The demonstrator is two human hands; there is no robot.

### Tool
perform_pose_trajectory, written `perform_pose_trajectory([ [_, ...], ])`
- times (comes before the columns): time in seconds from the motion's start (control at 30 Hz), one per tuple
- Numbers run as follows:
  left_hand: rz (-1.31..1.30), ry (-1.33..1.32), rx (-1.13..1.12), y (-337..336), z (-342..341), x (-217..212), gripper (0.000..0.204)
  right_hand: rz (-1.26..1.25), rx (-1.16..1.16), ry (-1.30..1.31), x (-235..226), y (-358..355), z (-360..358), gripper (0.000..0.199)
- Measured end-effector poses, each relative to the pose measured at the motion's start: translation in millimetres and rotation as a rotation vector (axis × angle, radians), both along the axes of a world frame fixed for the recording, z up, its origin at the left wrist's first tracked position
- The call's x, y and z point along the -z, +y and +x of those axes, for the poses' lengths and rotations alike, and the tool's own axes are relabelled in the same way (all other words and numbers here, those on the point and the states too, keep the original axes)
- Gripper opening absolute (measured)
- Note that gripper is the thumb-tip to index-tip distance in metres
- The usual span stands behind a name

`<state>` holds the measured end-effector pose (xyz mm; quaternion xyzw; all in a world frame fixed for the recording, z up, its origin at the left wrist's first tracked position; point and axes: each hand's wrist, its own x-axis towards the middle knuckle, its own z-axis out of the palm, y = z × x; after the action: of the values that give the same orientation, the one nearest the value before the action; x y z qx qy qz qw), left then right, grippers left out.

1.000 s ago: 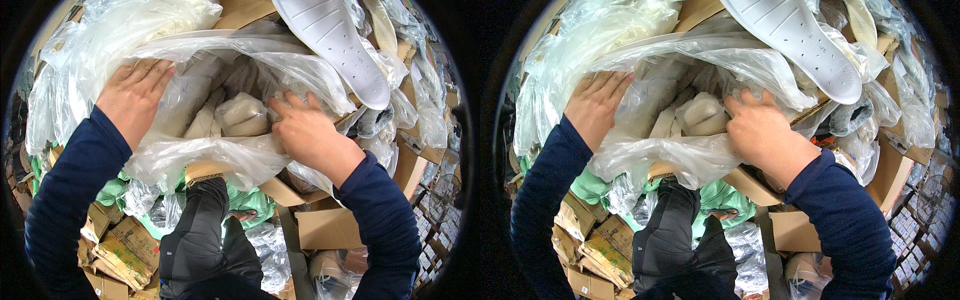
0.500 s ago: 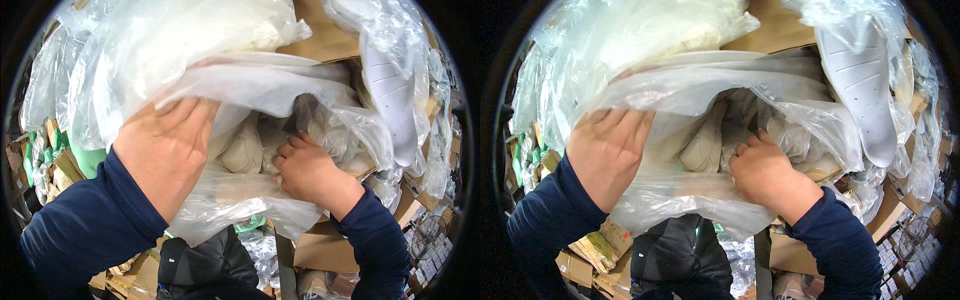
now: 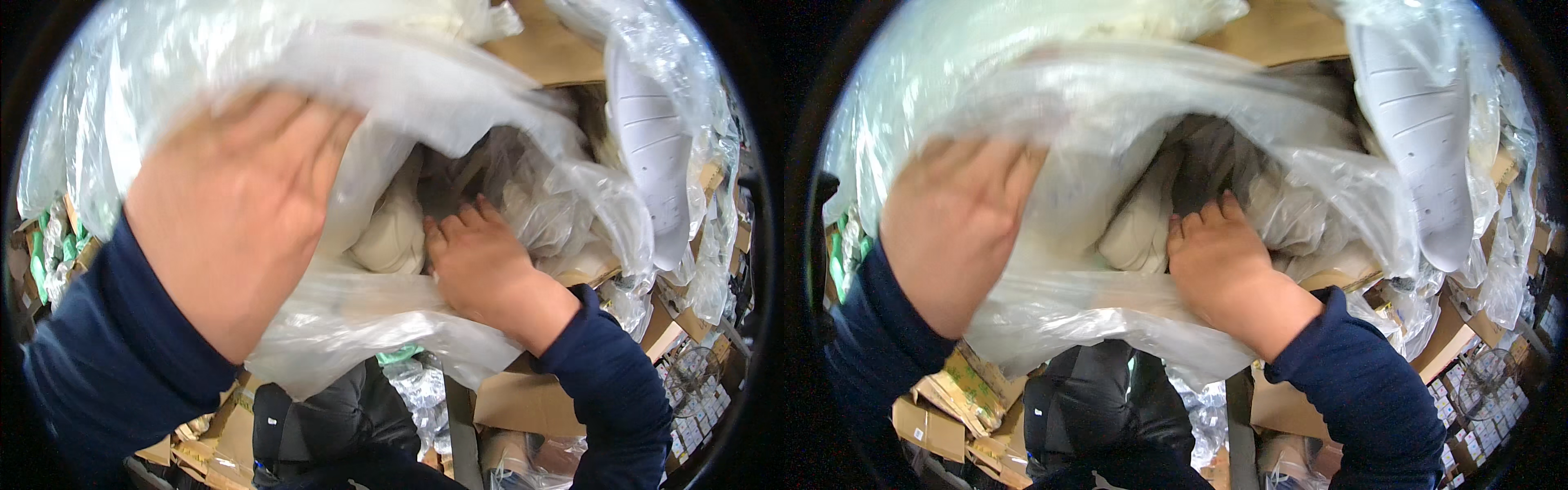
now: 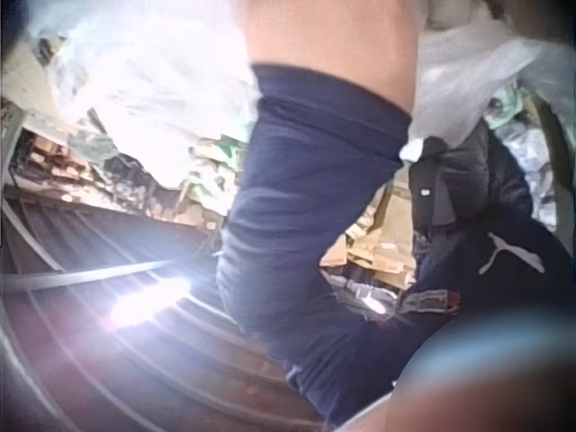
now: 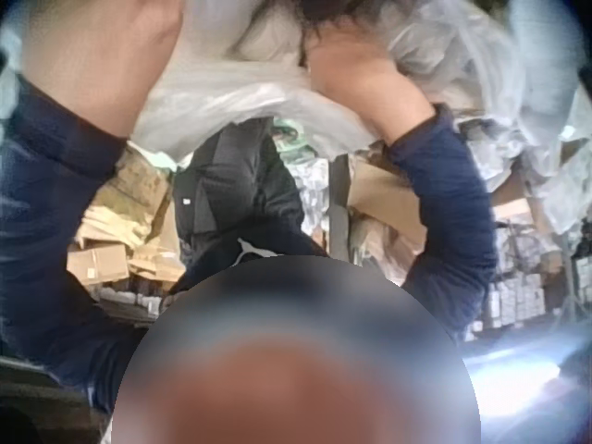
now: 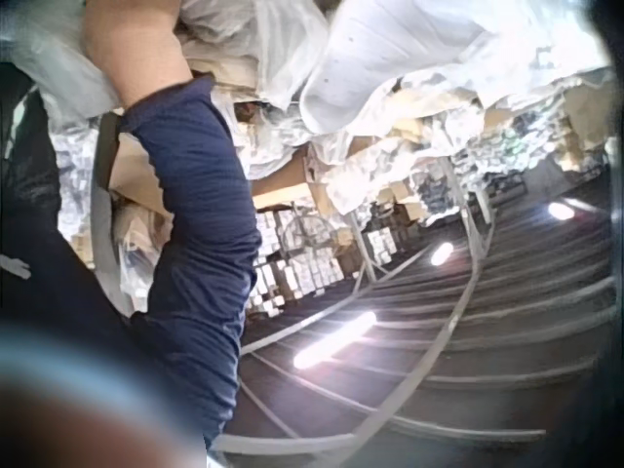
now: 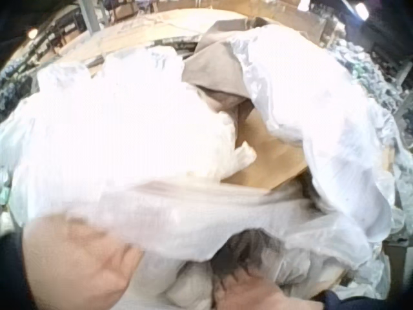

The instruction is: The person rummages through a large pile of cardboard and plastic-wrapped items in a warehouse. They pull out several white plastic sandals, remove them from their packaging, and place them into a separate pile.

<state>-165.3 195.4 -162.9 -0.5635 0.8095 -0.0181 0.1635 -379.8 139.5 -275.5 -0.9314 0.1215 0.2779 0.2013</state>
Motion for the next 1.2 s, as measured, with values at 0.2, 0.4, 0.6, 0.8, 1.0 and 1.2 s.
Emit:
perform_pose_trajectory([
  [0.2, -0.039, -0.001, 0.020, -1.5, -1.1, 7.7, 0.043, -0.174, 0.150, -0.141, 0.9, 0.1, -31.8, 0.062],
  [0.4, -0.054, -0.026, 0.028, -6.3, -8.2, 2.7, 0.046, -0.572, 0.187, 0.256, -34.4, -22.0, -57.1, 0.072],
  [0.6, -0.059, -0.093, 0.016, -6.5, -14.6, 4.9, 0.053, -0.381, 0.208, 0.312, -38.3, -44.6, -53.7, 0.041],
  [0.8, -0.241, -0.044, 0.092, -10.8, -11.3, 18.3, 0.057, -0.442, 0.167, -0.097, 12.6, -71.3, 28.4, 0.024],
  [1.0, -0.097, -0.019, -0.019, -3.2, -14.7, 19.4, 0.057, -0.594, -0.117, 0.054, 32.9, -61.5, -36.4, 0.024],
  [1.2, -0.086, -0.068, 0.002, -12.7, -17.8, 22.9, 0.056, -0.535, -0.120, 0.186, 31.2, -67.0, -34.7, 0.024],
])
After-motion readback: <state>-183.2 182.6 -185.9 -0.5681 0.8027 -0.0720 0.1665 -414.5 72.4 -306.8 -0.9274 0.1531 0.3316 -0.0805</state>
